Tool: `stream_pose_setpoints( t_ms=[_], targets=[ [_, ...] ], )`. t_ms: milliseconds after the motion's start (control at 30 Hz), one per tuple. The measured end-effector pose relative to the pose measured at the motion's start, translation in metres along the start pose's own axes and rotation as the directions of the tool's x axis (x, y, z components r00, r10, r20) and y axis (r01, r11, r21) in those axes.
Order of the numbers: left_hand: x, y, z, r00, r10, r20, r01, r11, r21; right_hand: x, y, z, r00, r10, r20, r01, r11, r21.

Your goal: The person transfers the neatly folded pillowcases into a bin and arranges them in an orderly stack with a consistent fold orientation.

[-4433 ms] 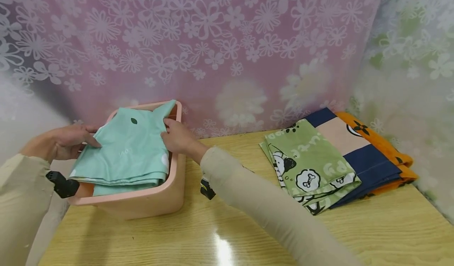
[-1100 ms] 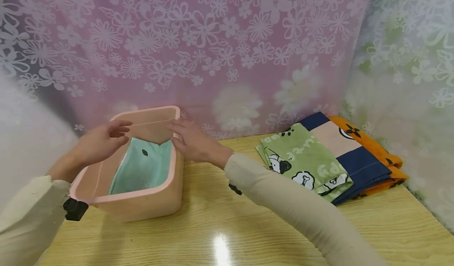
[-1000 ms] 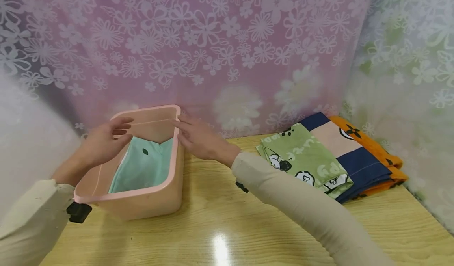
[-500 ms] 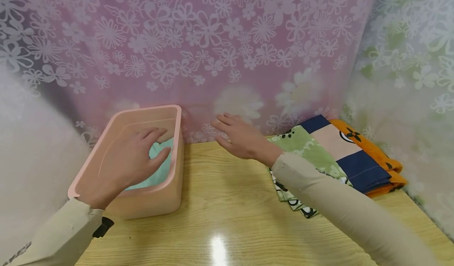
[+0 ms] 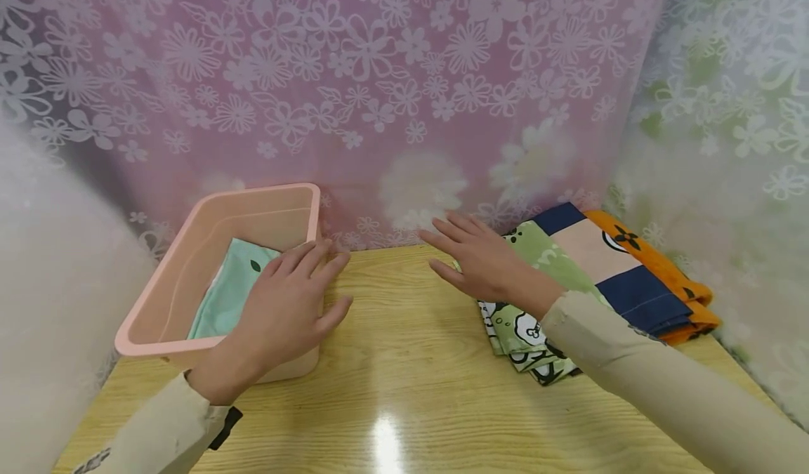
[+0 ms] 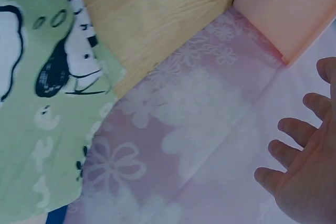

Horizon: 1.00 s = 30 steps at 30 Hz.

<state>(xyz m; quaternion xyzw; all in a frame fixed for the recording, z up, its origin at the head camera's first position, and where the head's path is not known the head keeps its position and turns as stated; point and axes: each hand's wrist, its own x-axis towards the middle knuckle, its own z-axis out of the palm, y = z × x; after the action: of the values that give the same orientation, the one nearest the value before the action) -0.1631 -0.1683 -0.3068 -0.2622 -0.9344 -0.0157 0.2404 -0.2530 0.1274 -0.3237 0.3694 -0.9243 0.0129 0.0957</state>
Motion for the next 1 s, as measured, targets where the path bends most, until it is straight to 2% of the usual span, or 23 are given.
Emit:
stream_pose_setpoints(
  t_ms=[100, 400, 600, 733, 1000],
  targets=[
    [0.000, 0.007, 0.002, 1.000, 0.015, -0.008, -0.015, 1.000, 0.014, -0.008, 0.005, 0.003, 1.000, 0.009, 0.002, -0.009, 1.000, 0.008],
    [0.003, 0.033, 0.013, 0.999, -0.031, -0.009, 0.031, 0.999, -0.014, -0.029, 0.023, 0.013, 0.998, 0.048, 0.026, -0.048, 0.999, -0.005],
    [0.002, 0.049, 0.033, 1.000, -0.002, -0.005, 0.002, 1.000, 0.001, -0.043, 0.033, 0.018, 0.995, 0.081, 0.061, -0.083, 0.996, 0.015],
    [0.003, 0.056, 0.050, 1.000, 0.022, -0.003, -0.022, 1.000, 0.019, -0.051, 0.040, 0.023, 0.992, 0.102, 0.069, -0.101, 0.995, -0.013],
    [0.010, 0.062, 0.072, 0.996, 0.025, 0.084, -0.026, 1.000, 0.003, -0.064, 0.050, 0.027, 0.989, 0.127, 0.079, -0.125, 0.992, -0.037]
  ],
)
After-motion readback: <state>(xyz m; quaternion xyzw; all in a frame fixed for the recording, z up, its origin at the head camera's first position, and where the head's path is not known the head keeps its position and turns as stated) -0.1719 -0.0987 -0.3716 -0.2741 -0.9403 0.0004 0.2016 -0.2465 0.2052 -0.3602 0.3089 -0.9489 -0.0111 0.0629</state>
